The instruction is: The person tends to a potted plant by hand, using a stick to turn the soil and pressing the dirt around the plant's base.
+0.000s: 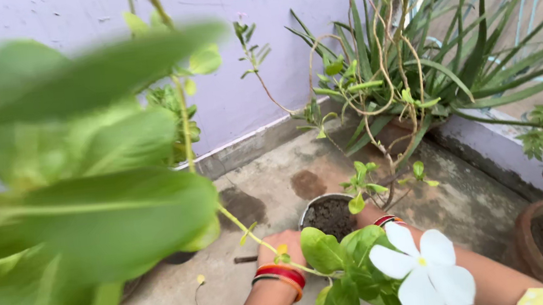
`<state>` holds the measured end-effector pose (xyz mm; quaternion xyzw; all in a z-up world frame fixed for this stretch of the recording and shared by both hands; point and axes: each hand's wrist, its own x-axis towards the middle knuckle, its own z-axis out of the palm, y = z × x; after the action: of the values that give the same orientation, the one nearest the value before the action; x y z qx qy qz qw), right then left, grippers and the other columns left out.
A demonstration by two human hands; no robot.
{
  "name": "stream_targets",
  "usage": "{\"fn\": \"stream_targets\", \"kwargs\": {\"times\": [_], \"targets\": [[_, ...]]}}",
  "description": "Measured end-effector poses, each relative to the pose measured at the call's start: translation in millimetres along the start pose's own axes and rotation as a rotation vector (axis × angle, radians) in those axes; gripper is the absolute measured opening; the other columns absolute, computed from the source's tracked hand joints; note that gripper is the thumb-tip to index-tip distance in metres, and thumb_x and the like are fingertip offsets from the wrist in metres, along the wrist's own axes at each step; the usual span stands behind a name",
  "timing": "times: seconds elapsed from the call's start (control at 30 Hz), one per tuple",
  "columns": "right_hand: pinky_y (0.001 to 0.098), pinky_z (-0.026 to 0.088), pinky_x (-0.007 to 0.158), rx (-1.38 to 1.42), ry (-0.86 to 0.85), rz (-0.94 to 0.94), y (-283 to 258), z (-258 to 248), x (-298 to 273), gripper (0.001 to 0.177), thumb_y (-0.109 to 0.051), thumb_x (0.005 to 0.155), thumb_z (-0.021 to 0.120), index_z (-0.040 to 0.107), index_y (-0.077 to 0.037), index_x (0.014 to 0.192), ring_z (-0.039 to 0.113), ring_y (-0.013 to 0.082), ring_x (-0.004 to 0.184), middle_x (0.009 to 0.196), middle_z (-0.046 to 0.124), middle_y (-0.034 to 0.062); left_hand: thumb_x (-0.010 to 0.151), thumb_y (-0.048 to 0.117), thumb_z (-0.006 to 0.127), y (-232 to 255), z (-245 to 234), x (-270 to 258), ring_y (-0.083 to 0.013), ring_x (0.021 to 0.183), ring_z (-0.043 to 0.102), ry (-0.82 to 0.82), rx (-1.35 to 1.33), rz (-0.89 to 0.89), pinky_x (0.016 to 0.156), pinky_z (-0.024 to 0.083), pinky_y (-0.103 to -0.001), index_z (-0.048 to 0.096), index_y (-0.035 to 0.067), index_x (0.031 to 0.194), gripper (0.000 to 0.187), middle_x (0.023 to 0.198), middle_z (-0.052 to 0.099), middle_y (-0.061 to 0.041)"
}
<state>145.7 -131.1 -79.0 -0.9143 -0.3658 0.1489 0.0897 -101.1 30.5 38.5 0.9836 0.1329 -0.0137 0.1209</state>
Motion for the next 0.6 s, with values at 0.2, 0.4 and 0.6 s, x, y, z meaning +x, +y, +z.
{"fn": "stream_targets", "kwargs": {"times": [0.2, 0.4, 0.6], "targets": [[0.0448, 0.057, 0.087, -0.188, -0.296, -0.264, 30.9, -14.3, 0.6, 0.027, -0.029, 0.078, 0.077, 0.077, -0.012, 0.098, 0.072, 0.0351, 0.096, 0.099, 0.075, 0.0169, 0.085, 0.025, 0.063, -9.8, 12.3, -18.7, -0.0347, 0.088, 0.075, 0.172, -0.135, -0.055, 0.075, 0.059, -0.045, 0.078, 0.017, 0.083, 0.017, 0.087, 0.076, -0.014], [0.0461, 0.055, 0.086, -0.139, -0.432, -0.581, 96.9, -16.1, -8.2, 0.028, -0.025, 0.078, 0.072, 0.078, -0.015, 0.103, 0.071, 0.0351, 0.095, 0.099, 0.075, 0.0152, 0.089, 0.022, 0.063, 45.5, 3.2, 4.3, -0.0314, 0.088, 0.075, -0.279, 0.168, -0.067, 0.074, 0.059, -0.045, 0.078, 0.014, 0.086, 0.017, 0.090, 0.075, -0.013], [0.0467, 0.054, 0.090, -0.178, -0.367, -0.542, 124.3, -8.8, 21.9, 0.028, -0.021, 0.080, 0.075, 0.075, -0.012, 0.107, 0.068, 0.0382, 0.101, 0.101, 0.073, 0.0178, 0.092, 0.012, 0.059, 94.2, 25.1, 56.8, -0.0346, 0.086, 0.075, -0.162, 0.279, 0.092, 0.074, 0.059, -0.047, 0.079, 0.013, 0.085, 0.021, 0.087, 0.076, -0.015]]}}
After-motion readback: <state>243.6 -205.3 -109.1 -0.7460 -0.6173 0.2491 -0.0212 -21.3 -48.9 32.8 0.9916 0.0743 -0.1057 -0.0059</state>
